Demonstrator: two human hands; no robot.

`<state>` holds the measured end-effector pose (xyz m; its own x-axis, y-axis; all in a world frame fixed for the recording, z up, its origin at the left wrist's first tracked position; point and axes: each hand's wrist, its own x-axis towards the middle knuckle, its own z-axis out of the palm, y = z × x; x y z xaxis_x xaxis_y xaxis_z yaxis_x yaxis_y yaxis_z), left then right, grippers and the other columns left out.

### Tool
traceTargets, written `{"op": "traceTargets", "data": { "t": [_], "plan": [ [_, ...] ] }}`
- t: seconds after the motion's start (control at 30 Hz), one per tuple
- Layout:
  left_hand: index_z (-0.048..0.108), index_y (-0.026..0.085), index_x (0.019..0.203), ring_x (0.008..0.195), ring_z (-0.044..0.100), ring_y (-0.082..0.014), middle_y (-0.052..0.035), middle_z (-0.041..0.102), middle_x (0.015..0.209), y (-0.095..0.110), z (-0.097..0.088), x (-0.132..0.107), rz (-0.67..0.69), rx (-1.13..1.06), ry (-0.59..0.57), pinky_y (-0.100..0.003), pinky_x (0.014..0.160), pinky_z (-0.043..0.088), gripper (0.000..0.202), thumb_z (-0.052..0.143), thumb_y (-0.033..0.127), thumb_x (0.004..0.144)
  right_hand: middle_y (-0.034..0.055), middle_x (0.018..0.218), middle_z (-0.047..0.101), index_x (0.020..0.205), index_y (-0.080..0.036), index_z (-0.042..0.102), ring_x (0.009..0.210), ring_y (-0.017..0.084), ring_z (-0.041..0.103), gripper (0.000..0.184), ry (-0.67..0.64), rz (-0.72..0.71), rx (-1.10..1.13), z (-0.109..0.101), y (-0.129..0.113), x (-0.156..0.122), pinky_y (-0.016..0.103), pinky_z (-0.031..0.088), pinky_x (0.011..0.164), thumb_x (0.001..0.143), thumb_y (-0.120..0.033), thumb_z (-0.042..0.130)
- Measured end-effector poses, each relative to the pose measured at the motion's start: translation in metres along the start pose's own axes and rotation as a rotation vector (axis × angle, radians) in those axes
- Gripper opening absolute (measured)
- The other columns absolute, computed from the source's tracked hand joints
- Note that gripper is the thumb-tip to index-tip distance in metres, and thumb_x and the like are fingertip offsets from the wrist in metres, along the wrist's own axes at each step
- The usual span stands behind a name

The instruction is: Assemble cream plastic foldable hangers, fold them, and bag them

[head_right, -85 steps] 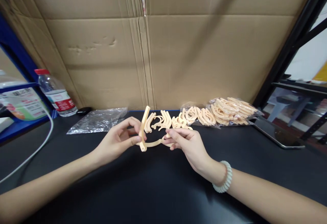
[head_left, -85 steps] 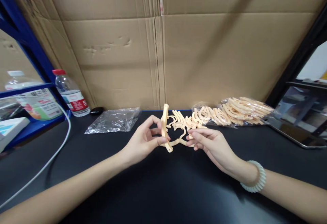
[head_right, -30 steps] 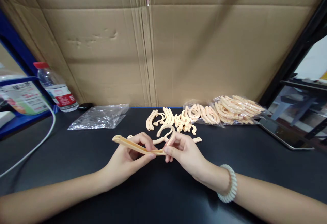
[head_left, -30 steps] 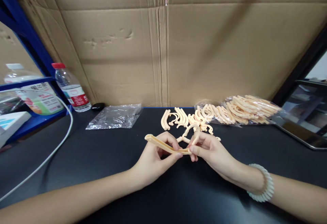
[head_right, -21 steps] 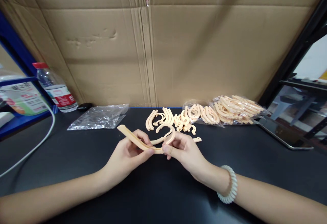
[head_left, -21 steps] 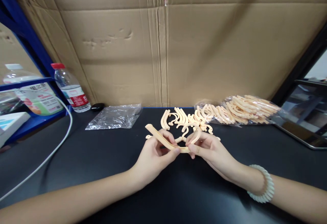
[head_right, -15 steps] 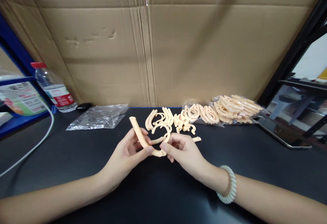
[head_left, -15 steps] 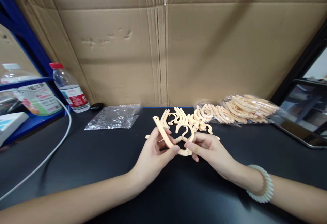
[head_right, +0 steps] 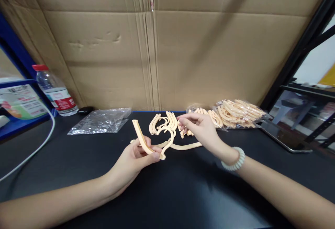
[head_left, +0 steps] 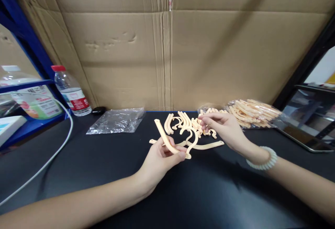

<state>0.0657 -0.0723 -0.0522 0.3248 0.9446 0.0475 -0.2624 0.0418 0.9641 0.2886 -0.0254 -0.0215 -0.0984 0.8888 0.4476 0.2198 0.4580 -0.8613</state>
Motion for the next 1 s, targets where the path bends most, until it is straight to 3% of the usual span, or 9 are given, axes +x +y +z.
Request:
{"op": "traceTargets", "data": {
  "t": [0.07,0.2,0.3,0.47,0.67,1.0],
  "plan": [
    [0.045,0.02,0.082,0.081,0.07,-0.0157,-0.0017,0.075,0.082,0.001,0.0,0.001,-0.005,-0.012,0.018,-0.032,0.087,0.049,0.039,0.083,0.018,0.07,0.0045,0.079,0.072,0.089,-0.02,0.075,0.073,0.019,0.065,0.018,-0.084,-0.124,-0.234,-0.009,0.001,0.017,0.033,0.051,0.067,0.084,-0.035,0.066],
    [0.045,0.02,0.081,0.083,0.07,-0.0171,-0.0025,0.075,0.081,0.003,0.001,0.002,-0.024,-0.042,0.051,-0.033,0.088,0.05,0.042,0.085,0.018,0.067,0.0085,0.093,0.07,0.086,-0.018,0.074,0.091,0.022,0.058,0.014,-0.457,-0.486,-0.798,-0.013,0.004,0.048,0.037,0.046,0.083,0.087,-0.018,0.06],
    [0.046,0.019,0.082,0.082,0.07,-0.017,-0.0023,0.074,0.08,0.005,0.001,0.002,-0.022,-0.087,0.069,-0.032,0.083,0.052,0.043,0.086,0.019,0.066,0.0105,0.094,0.067,0.082,-0.016,0.073,0.094,0.022,0.053,0.016,-0.661,-0.571,-1.072,-0.005,0.004,0.063,0.035,0.042,0.082,0.087,-0.01,0.058],
    [0.044,0.019,0.079,0.087,0.07,-0.0167,-0.0036,0.075,0.081,0.009,0.002,0.001,-0.055,-0.133,0.076,-0.028,0.08,0.053,0.045,0.087,0.019,0.065,0.007,0.087,0.067,0.076,-0.016,0.072,0.087,0.019,0.051,0.017,-0.78,-0.552,-1.124,0.009,0.007,0.075,0.03,0.039,0.075,0.085,-0.008,0.06],
    [0.042,0.019,0.08,0.081,0.07,-0.0117,-0.0065,0.077,0.088,0.008,0.001,0.001,-0.066,-0.164,0.053,-0.025,0.082,0.052,0.046,0.086,0.017,0.067,0.0069,0.08,0.065,0.073,-0.016,0.071,0.08,0.018,0.05,0.016,-0.831,-0.527,-1.137,0.019,0.012,0.081,0.03,0.035,0.067,0.085,-0.011,0.062],
    [0.039,0.02,0.08,0.088,0.071,-0.0146,-0.009,0.077,0.09,0.01,0.0,0.001,-0.087,-0.191,0.036,-0.024,0.08,0.054,0.049,0.086,0.018,0.066,0.0058,0.089,0.062,0.08,-0.016,0.07,0.086,0.017,0.054,0.017,-0.853,-0.47,-1.037,0.006,0.019,0.099,0.027,0.041,0.075,0.081,-0.003,0.059]
  ]
}}
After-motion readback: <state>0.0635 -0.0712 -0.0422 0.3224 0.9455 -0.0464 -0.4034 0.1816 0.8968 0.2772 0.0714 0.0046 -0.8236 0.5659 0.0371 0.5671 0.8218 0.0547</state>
